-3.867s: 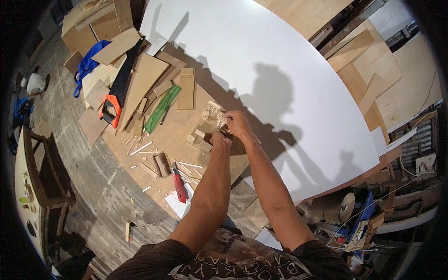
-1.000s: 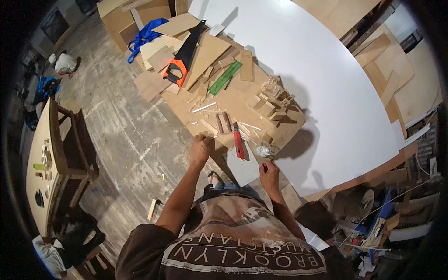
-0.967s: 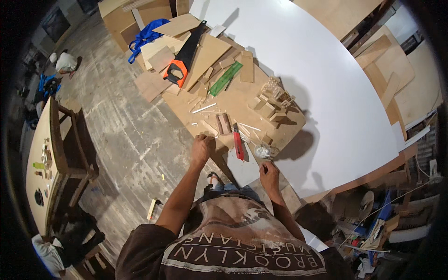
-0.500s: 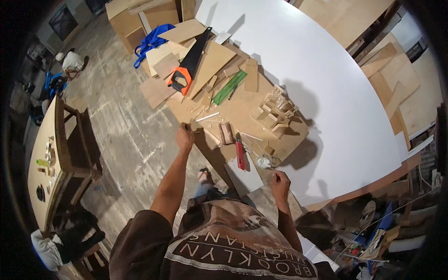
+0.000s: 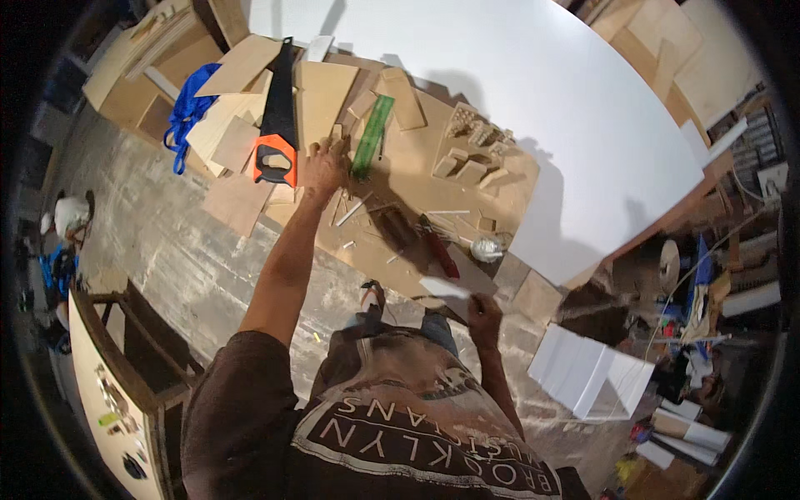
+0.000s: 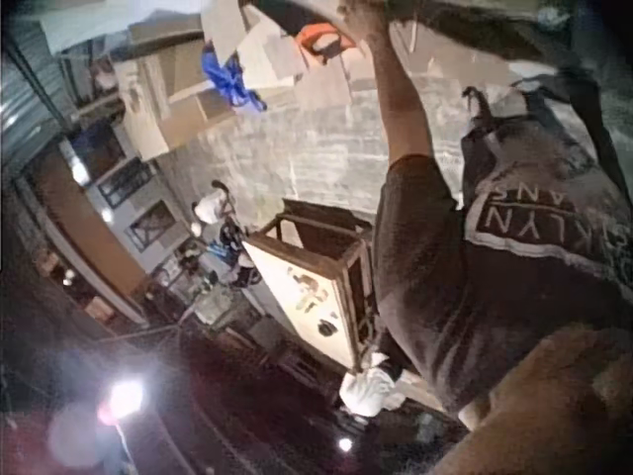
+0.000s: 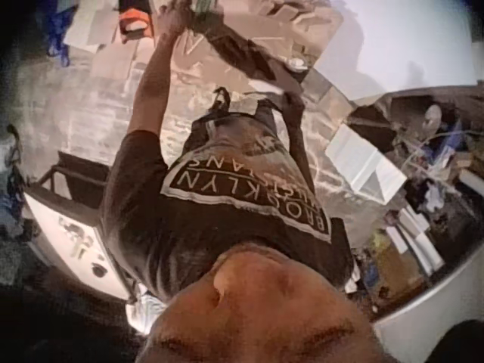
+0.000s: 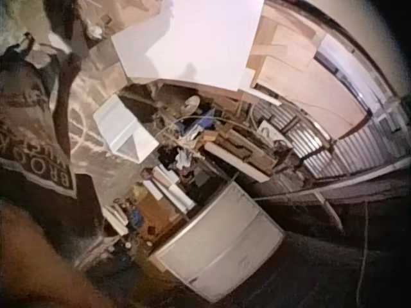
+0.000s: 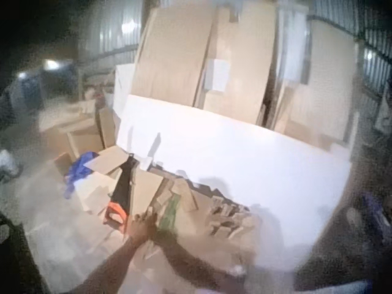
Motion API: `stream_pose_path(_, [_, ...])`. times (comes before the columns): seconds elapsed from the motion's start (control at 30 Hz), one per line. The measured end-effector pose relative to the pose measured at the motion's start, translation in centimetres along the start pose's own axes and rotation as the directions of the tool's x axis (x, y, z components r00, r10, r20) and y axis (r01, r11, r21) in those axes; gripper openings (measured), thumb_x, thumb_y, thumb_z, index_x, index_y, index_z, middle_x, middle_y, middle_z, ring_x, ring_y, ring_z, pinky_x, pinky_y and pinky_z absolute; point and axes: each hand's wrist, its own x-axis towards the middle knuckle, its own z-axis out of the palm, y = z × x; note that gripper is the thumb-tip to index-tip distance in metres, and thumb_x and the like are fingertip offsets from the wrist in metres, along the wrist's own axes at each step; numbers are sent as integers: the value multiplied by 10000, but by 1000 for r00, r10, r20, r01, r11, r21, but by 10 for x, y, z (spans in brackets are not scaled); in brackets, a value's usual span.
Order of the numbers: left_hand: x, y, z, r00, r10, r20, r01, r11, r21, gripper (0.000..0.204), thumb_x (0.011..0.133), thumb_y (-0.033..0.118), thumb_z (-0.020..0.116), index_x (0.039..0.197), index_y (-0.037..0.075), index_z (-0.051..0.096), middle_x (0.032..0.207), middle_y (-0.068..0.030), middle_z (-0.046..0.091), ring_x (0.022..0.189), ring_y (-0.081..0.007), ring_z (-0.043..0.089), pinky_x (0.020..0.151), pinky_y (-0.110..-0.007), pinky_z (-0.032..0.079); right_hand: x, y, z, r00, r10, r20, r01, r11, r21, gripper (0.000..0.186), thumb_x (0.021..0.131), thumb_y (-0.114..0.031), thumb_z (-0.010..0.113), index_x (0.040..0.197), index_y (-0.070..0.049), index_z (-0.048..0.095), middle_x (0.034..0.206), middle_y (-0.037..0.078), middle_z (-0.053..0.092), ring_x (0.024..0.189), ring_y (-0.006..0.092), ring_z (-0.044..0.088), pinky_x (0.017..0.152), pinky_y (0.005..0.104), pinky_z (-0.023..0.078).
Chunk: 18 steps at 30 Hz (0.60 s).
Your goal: The person assembles a small wooden structure by gluing thin wooden strips to a larger wood piece.
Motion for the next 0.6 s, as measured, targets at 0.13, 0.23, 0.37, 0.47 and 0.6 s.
stream_pose_path(0.13, [-39, 8, 6, 994, -43, -102, -3, 911, -412, 367, 866, 162, 579, 1231, 141, 608, 1101, -180, 629, 1019, -375, 592, 835, -471, 510, 8, -39, 48, 974, -7, 226, -14, 996, 94, 176, 828, -41, 624, 988, 7, 677, 893, 193, 669, 830, 348, 666, 752, 401, 530])
stream_pose_path(0.23, [-120, 7, 28, 912, 388, 131, -296, 845, -445, 249, 833, 143, 623, 1060, 80, 704, 1093, -154, 652, 1069, -366, 589, 926, -449, 492, 44, -64, 83, 951, -198, 239, 170, 977, 132, 205, 834, -20, 611, 1026, -3, 682, 919, 214, 668, 897, 391, 652, 806, 433, 520])
stream_pose_path(0.37, [-142, 63, 4, 861, 456, 227, -330, 839, -432, 307, 785, 220, 658, 1072, 121, 710, 1182, -123, 621, 1186, -323, 511, 987, -448, 448, 82, -65, 110, 937, -189, 295, 190, 981, 24, 236, 850, -17, 589, 1068, -5, 678, 971, 240, 665, 958, 434, 622, 857, 466, 501])
stream_pose_path(0.47, [-146, 54, 4, 861, 443, 249, -353, 874, -335, 287, 792, 222, 654, 1043, 95, 707, 1129, -119, 635, 1130, -320, 538, 957, -449, 457, 103, -69, 129, 885, -253, 390, 254, 966, 48, 292, 857, -16, 568, 1131, -16, 668, 1041, 259, 656, 994, 439, 612, 878, 475, 494])
stream_pose_path(0.6, [-147, 47, 1, 946, 281, 160, -167, 849, -501, 251, 807, 210, 650, 995, 53, 705, 1033, -156, 660, 997, -343, 600, 844, -433, 493, 121, -91, 126, 889, -164, 427, 147, 986, 73, 374, 849, 17, 541, 1197, -59, 654, 1103, 250, 654, 1030, 430, 613, 892, 476, 491])
